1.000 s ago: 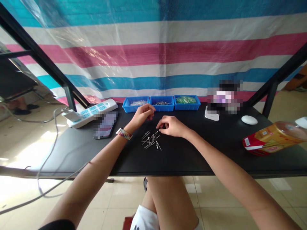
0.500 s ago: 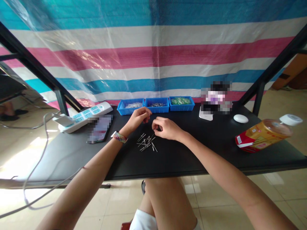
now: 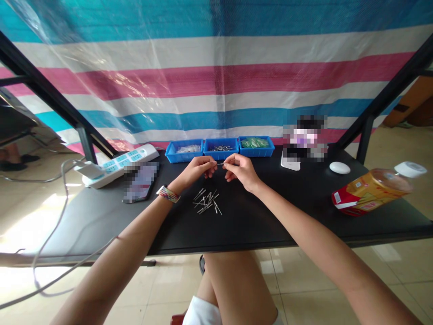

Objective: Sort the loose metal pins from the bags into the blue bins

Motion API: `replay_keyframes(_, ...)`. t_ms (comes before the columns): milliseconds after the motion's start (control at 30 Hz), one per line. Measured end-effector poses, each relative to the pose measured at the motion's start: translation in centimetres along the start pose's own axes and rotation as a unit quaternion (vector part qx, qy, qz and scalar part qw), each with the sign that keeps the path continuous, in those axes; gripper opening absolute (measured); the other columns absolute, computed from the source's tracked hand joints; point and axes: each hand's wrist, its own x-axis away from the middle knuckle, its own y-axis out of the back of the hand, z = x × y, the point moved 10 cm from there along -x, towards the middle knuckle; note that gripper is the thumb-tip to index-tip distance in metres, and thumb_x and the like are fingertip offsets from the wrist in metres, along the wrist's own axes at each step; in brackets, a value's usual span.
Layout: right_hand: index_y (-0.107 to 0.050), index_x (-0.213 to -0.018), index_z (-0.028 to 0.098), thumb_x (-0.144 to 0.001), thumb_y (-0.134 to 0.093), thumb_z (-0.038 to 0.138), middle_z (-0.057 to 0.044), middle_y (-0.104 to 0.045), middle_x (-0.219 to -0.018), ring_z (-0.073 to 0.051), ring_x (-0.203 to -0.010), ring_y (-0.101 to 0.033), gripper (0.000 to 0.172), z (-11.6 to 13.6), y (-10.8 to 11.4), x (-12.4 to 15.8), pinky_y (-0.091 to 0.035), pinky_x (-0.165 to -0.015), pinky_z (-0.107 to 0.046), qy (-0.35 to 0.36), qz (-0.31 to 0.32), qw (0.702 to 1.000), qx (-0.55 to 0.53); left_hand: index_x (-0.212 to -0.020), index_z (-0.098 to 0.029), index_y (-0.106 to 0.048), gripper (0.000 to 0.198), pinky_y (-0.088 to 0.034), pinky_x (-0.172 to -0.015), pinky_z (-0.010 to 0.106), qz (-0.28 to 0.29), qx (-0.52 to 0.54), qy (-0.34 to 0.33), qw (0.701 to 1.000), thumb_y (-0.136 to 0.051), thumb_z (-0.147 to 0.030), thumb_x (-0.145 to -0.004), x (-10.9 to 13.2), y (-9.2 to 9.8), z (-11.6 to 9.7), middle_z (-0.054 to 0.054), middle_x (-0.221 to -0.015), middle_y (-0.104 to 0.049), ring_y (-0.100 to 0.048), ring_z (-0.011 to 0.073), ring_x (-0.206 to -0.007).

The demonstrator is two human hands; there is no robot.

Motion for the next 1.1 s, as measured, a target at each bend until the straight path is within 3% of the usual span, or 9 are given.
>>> replay_keyframes(267,-0.067,-0.083,0.019,-0.075,-0.082,0.033,0.001,-0.07,-0.077,-0.011,-0.056,-0.067,0.022,-1.3,0.2,-0.1,-0.059,-0.047,-0.021,-0.055,-0.02,0.997,-0.044,-0.087,-0.017,-0.065,0.034,-0.044,-0.056,0.022,-0.024,-0.025,-0.037,0.999,-0.084,-0.044,-0.081,0.0,0.4,-0.7,-0.001,-0.076,-0.063,-0.061,0.0111,-0.063)
replay_keyframes(533,-0.069,-0.086,0.019,-0.069,-0.088,0.033,0.002,-0.069,-0.081,-0.011,-0.058,-0.066,0.028,-0.5,0.9,-0.3,-0.06,-0.05,-0.022,0.002,-0.04,0.999,-0.018,-0.081,-0.017,-0.064,0.041,-0.046,-0.056,0.024,-0.009,-0.005,0.003,1.0,-0.068,-0.056,-0.092,-0.1,0.4,0.3,0.002,-0.069,-0.065,-0.062,0.0136,-0.06)
replay_keyframes(700,-0.071,-0.085,0.018,-0.069,-0.085,0.032,0.001,-0.07,-0.083,-0.01,-0.058,-0.066,0.025,-0.4,1.1,-0.3,-0.058,-0.049,-0.021,0.013,-0.047,0.999,0.001,-0.077,-0.017,-0.062,0.04,-0.045,-0.056,0.024,-0.015,-0.005,0.002,1.0,-0.073,-0.053,-0.089,-0.2,0.6,0.6,0.002,-0.068,-0.064,-0.061,0.0129,-0.059)
replay_keyframes(1100,-0.066,-0.08,0.019,-0.073,-0.078,0.024,0.004,-0.064,-0.071,-0.012,-0.057,-0.065,0.014,-1.5,0.8,0.2,-0.059,-0.046,-0.021,-0.067,-0.058,0.995,-0.048,-0.085,-0.017,-0.064,0.03,-0.046,-0.056,0.022,-0.041,0.006,-0.031,0.999,-0.083,-0.04,-0.081,-0.1,0.8,-0.2,0.0,-0.074,-0.063,-0.062,0.012,-0.063)
